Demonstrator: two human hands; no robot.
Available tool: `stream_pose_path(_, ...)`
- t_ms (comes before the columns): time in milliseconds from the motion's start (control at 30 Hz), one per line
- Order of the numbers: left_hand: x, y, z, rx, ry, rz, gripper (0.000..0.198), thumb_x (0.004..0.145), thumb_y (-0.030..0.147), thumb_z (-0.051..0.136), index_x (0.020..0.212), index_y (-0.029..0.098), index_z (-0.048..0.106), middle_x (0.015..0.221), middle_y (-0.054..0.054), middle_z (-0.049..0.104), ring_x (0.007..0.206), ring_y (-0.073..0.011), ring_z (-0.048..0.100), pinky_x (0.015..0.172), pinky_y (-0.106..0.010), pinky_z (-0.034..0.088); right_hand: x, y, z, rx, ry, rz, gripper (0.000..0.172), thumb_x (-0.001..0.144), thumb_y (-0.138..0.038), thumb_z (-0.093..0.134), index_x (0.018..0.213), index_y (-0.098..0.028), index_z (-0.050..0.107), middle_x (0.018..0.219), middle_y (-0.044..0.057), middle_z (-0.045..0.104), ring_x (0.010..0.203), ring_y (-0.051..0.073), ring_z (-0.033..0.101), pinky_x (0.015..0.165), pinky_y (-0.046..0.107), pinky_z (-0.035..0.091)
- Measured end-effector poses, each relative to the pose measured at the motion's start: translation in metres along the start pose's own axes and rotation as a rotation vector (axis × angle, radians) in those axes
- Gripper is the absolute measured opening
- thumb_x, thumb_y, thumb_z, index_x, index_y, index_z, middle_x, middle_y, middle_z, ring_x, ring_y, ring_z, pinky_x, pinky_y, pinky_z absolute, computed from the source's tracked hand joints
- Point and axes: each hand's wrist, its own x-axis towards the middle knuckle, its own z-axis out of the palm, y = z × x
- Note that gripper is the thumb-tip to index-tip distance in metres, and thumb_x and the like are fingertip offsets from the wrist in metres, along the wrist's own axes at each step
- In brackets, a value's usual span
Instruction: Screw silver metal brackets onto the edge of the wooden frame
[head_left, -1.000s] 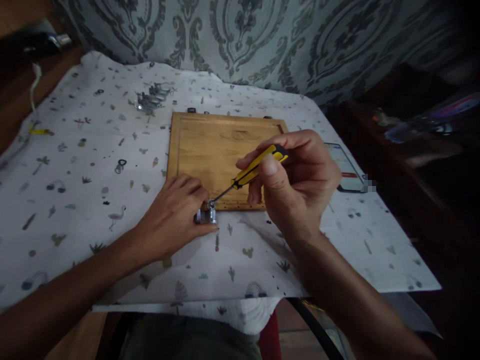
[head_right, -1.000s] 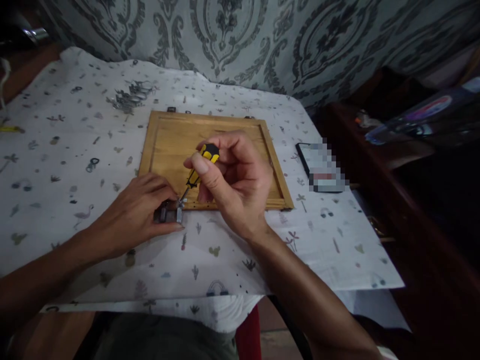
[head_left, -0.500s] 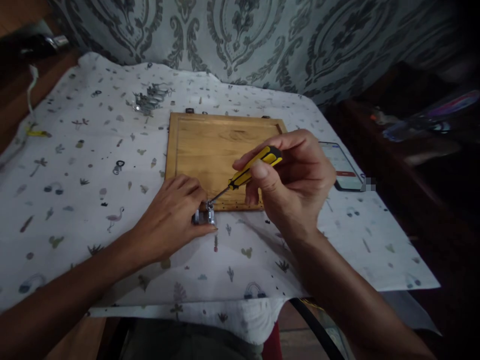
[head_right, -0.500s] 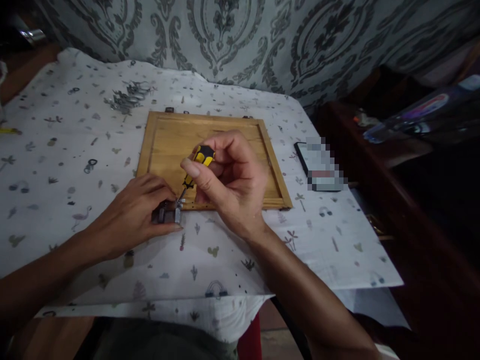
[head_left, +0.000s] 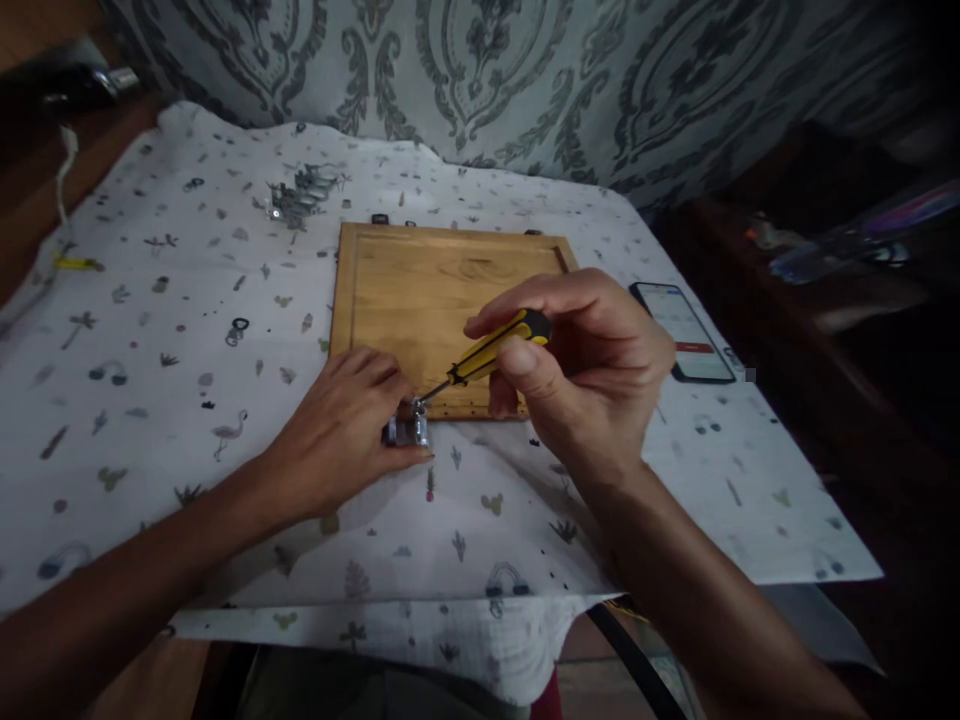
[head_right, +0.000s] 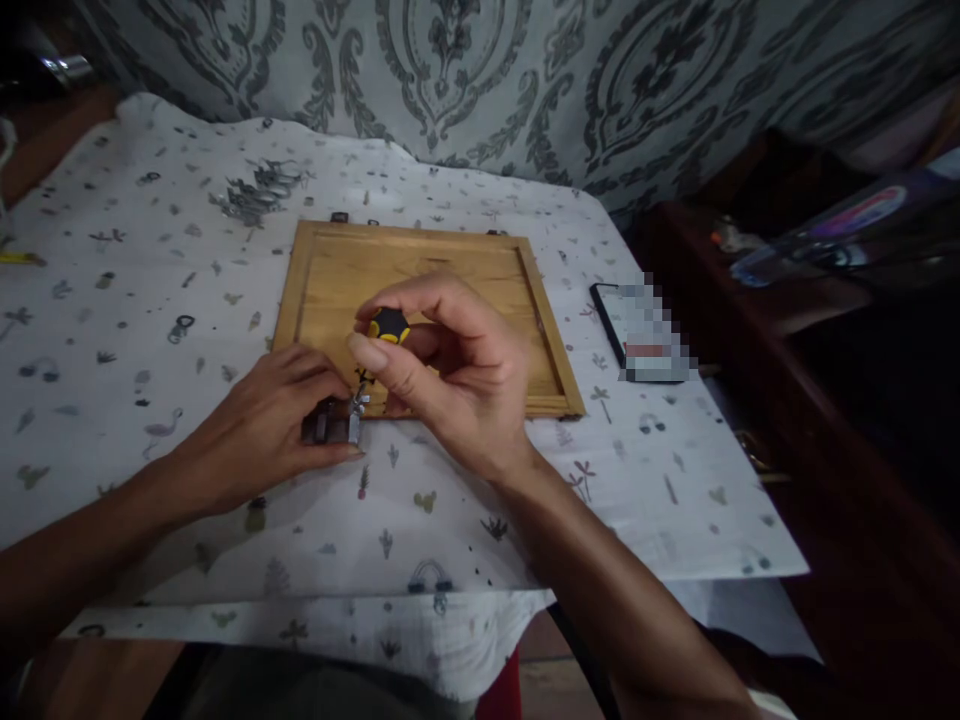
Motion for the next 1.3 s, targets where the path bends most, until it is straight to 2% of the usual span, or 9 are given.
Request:
stream_pose_path(67,-0.0003,-0.0003,0.0002,-0.001,-0.002,0.000,0.036,0.077,0.041,0.085,0.088,0.014,0.065,0.096,-0.008,0.064,0.101,-0.0311,0.057,0.088,-0.047,0.049,-0.0012,-0.0005,0.0021,0.001,0.044,-0.015,0.022,0.082,-0.042,0.083,0.083,-0.026,0.068,0.077,-0.004,0.070,0.040,0.006,0.054,0.030,0.019,0.043)
stream_pose_path(233,-0.0008,-0.0011,0.0012,0.001,0.012,0.016,0.036,0.078,0.043,0.085,0.088,0.014,0.064,0.094,-0.007,0.063,0.099,-0.0301,0.057,0.087,-0.045,0.049,-0.0029,0.0038,0.0003,0.009,0.170,0.005,0.024,0.086,-0.048,0.078,0.087,-0.029,0.063,0.084,-0.004,0.072,0.038,0.006,0.049,0.031,0.024,0.041)
stream_pose_path(400,-0.0005,-0.0008,0.0013,0.019,0.016,0.011,0.037,0.077,0.043,0.086,0.088,0.017,0.063,0.096,-0.006,0.064,0.100,-0.0288,0.057,0.087,-0.044,0.049,-0.0012,0.0078,-0.0005,0.060,0.153,-0.005,0.021,0.087,-0.043,0.078,0.085,-0.028,0.063,0.079,-0.005,0.072,0.036,0.005,0.046,0.029,0.023,0.037)
stream_pose_path(567,-0.0008,-0.0013,0.0015,0.029,0.009,0.006,0.036,0.077,0.043,0.085,0.088,0.016,0.063,0.096,-0.006,0.064,0.100,-0.0292,0.058,0.087,-0.044,0.048,-0.0008,0.0071,0.0017,0.017,0.171,-0.005,0.023,0.086,-0.045,0.078,0.084,-0.028,0.063,0.074,-0.006,0.071,0.033,0.005,0.042,0.027,0.022,0.034)
stream_pose_path(867,-0.0002,0.0002,0.0000,0.015,-0.003,-0.014,0.034,0.078,0.042,0.084,0.088,0.017,0.064,0.097,-0.007,0.064,0.101,-0.0300,0.057,0.087,-0.045,0.048,-0.0008,0.0063,0.0028,0.054,0.151,-0.017,0.017,0.087,-0.037,0.079,0.084,-0.026,0.066,0.075,-0.005,0.072,0.032,0.003,0.042,0.024,0.020,0.034)
stream_pose_path(1100,0.0005,0.0004,0.0003,0.017,-0.013,-0.008,0.036,0.078,0.044,0.084,0.089,0.015,0.066,0.098,-0.008,0.065,0.102,-0.0315,0.058,0.089,-0.048,0.049,-0.0018,0.0073,0.0066,0.052,0.083,0.032,0.032,0.083,-0.047,0.080,0.078,-0.024,0.059,0.068,-0.005,0.065,0.033,0.004,0.046,0.024,0.019,0.036)
stream_pose_path(1300,0.0003,-0.0003,0.0001,0.023,-0.019,-0.006,0.038,0.078,0.046,0.084,0.089,0.015,0.065,0.098,-0.009,0.065,0.102,-0.0314,0.057,0.088,-0.047,0.049,-0.0024,0.0061,0.0061,0.040,0.170,0.003,0.026,0.085,-0.044,0.079,0.081,-0.027,0.060,0.072,-0.005,0.068,0.031,0.004,0.042,0.024,0.019,0.036)
